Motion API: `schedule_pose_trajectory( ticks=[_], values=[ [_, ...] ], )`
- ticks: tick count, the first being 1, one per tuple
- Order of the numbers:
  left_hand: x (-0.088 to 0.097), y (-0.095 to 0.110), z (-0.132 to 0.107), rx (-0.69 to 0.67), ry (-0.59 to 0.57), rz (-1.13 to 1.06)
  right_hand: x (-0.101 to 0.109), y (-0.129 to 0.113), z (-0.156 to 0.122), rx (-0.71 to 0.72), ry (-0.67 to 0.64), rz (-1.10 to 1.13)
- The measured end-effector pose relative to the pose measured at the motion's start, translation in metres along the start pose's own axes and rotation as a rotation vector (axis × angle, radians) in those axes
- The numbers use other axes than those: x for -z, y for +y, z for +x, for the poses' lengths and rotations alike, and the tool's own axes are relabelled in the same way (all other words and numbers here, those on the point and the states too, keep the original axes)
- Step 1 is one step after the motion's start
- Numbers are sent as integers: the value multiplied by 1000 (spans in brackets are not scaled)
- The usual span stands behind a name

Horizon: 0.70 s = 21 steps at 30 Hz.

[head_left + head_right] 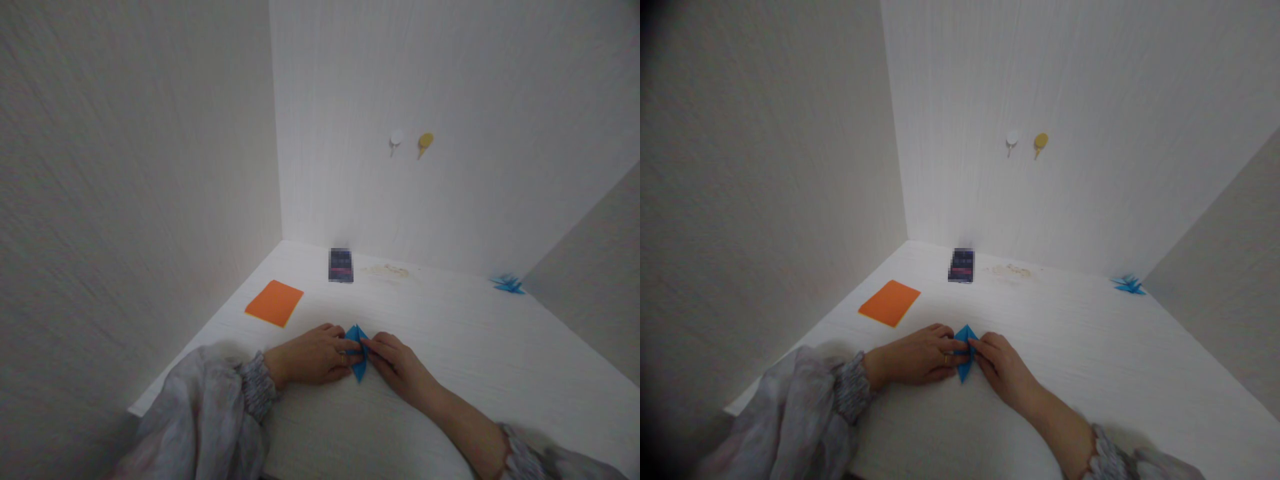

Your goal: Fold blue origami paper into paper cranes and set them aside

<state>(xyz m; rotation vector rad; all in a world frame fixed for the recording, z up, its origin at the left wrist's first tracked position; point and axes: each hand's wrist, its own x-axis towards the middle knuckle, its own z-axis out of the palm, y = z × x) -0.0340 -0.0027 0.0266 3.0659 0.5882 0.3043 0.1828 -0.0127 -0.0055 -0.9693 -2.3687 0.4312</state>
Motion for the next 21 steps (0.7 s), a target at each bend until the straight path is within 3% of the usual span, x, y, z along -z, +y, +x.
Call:
schedule_pose_trajectory(
  ticks=[12, 21],
  values=[
    [1, -1, -1, -62, -3, -53, 0, -1, -3, 61, 96, 0],
    [-1, -4, -4, -90, -2, -75, 4, -3, -5, 154, 7, -101]
  ],
)
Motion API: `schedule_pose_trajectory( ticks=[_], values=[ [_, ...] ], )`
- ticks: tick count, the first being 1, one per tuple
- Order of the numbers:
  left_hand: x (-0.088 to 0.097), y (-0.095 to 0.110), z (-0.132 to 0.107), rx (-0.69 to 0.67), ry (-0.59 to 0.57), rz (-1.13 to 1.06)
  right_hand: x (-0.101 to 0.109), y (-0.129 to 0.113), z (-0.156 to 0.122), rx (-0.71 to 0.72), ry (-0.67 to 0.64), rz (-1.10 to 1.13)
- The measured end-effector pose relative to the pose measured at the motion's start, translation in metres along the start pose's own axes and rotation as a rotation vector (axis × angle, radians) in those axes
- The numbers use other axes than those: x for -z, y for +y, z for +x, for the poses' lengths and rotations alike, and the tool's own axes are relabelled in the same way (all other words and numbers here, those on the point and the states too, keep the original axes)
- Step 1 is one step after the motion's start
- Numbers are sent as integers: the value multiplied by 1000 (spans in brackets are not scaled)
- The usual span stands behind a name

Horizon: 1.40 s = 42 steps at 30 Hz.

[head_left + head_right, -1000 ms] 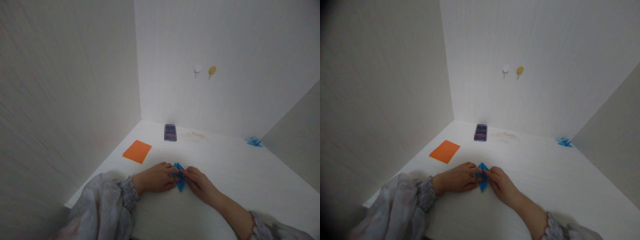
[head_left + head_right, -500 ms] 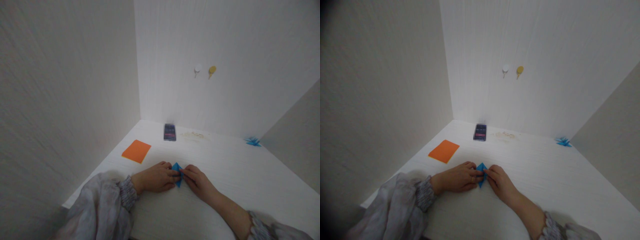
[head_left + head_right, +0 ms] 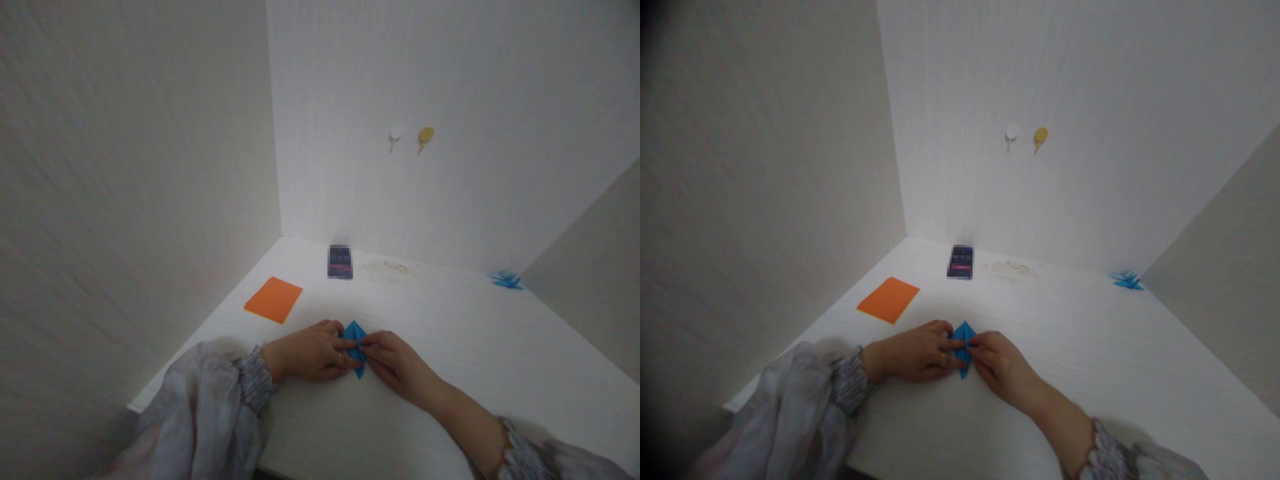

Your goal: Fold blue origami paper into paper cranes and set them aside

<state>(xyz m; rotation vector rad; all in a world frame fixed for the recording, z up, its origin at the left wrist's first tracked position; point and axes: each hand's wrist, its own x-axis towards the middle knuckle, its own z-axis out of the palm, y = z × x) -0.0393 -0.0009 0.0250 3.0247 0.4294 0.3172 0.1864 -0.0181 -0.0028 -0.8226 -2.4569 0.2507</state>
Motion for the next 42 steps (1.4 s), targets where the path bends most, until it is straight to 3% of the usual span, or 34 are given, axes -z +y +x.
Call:
schedule_pose_trajectory(
  ticks=[11, 42],
  values=[
    [3, 1, 1, -6, 69, -71, -1, 2, -1, -22, -26, -8],
    [0, -2, -1, 75, 74, -18, 0, -4, 0, 25, -102, -122]
  ],
)
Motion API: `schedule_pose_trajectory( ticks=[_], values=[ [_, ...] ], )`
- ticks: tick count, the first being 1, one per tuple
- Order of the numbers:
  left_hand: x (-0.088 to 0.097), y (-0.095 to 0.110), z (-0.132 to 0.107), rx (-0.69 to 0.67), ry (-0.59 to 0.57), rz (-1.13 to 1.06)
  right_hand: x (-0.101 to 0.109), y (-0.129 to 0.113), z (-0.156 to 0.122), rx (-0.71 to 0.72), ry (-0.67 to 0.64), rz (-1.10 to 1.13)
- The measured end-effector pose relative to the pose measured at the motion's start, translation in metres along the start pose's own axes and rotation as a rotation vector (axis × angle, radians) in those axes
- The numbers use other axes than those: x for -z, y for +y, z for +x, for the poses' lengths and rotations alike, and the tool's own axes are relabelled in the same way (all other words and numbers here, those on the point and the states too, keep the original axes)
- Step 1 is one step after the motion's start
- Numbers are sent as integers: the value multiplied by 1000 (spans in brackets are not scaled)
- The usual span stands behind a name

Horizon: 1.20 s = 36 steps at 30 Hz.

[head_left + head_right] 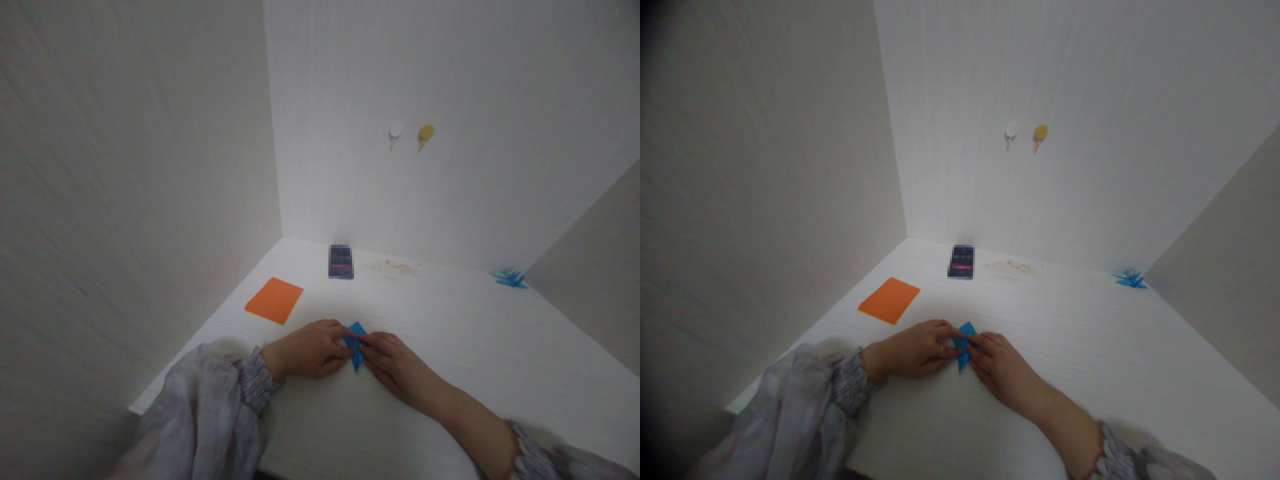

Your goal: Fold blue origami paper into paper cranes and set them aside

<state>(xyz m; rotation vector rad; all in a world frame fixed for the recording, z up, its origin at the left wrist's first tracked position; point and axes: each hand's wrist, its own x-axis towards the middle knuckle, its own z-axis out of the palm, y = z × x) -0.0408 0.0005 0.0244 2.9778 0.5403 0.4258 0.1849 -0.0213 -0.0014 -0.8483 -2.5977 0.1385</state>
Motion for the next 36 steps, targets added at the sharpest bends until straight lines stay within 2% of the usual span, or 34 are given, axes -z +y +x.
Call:
schedule_pose_trajectory(
  ticks=[5, 10, 18, 36],
  values=[
    [0, 0, -1, -6, -18, 19, 2, -3, -3, -2, -43, 19],
    [-2, -1, 0, -17, -10, -4, 5, -5, -5, -68, -50, 124],
    [-2, -1, -1, -9, -21, -33, 10, 0, -6, 49, -136, 42],
    [0, 0, 1, -2, -27, -28, 7, -2, -3, 37, -69, 14]
  ],
)
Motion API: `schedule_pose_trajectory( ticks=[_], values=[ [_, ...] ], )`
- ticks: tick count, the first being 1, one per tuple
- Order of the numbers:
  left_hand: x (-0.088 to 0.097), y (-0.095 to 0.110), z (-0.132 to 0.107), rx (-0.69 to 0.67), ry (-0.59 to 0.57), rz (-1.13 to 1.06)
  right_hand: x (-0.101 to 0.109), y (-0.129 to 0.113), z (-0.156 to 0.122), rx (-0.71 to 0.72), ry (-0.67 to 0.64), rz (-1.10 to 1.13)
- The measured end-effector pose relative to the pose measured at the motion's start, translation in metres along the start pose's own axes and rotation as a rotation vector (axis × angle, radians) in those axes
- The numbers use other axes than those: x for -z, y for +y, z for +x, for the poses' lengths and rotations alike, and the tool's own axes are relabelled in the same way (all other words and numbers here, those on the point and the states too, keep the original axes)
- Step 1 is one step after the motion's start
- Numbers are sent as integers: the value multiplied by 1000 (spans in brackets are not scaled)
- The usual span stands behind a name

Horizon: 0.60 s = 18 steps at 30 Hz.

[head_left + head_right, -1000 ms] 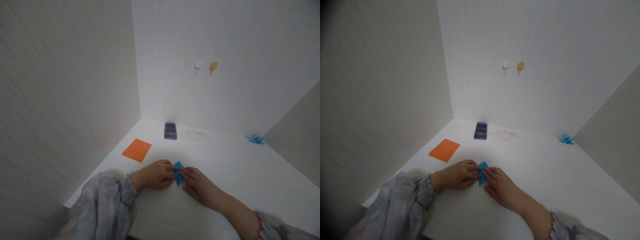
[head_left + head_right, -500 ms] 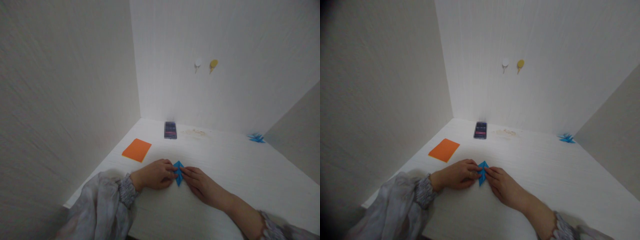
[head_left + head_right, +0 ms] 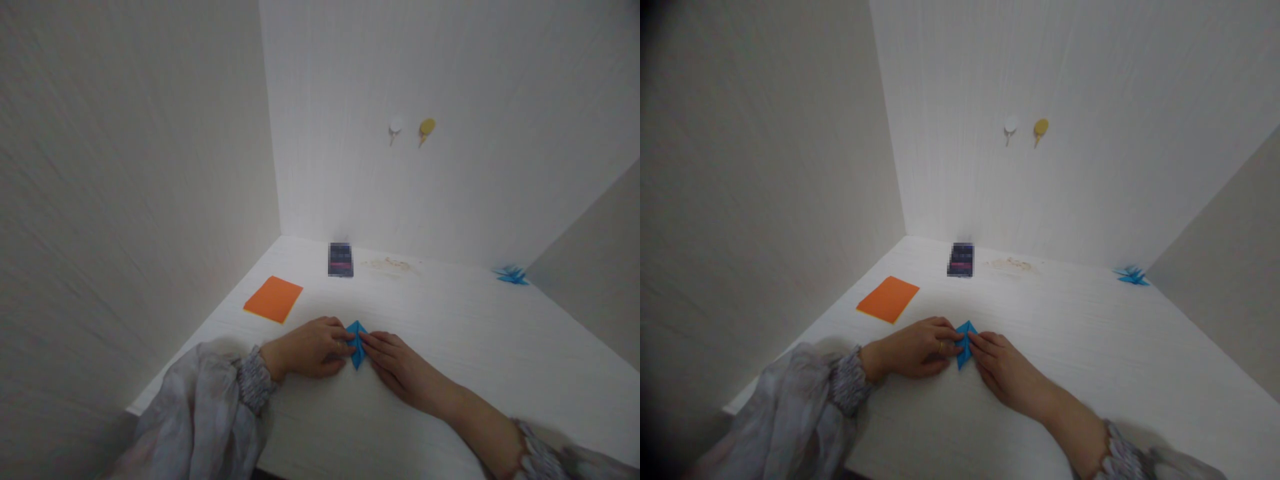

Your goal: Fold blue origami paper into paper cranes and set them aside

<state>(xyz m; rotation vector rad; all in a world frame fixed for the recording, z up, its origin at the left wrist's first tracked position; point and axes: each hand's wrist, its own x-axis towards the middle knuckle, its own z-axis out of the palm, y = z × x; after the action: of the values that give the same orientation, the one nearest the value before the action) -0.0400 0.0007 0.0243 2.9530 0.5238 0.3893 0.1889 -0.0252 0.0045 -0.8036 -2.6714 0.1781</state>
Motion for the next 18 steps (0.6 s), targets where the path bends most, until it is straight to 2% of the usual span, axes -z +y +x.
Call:
schedule_pose_trajectory(
  ticks=[9, 18],
  values=[
    [0, 0, 0, 1, -14, 50, 0, 1, 1, -4, -47, -61],
    [-1, -1, 0, -13, -4, 54, -4, 2, 0, -55, 21, 26]
  ],
)
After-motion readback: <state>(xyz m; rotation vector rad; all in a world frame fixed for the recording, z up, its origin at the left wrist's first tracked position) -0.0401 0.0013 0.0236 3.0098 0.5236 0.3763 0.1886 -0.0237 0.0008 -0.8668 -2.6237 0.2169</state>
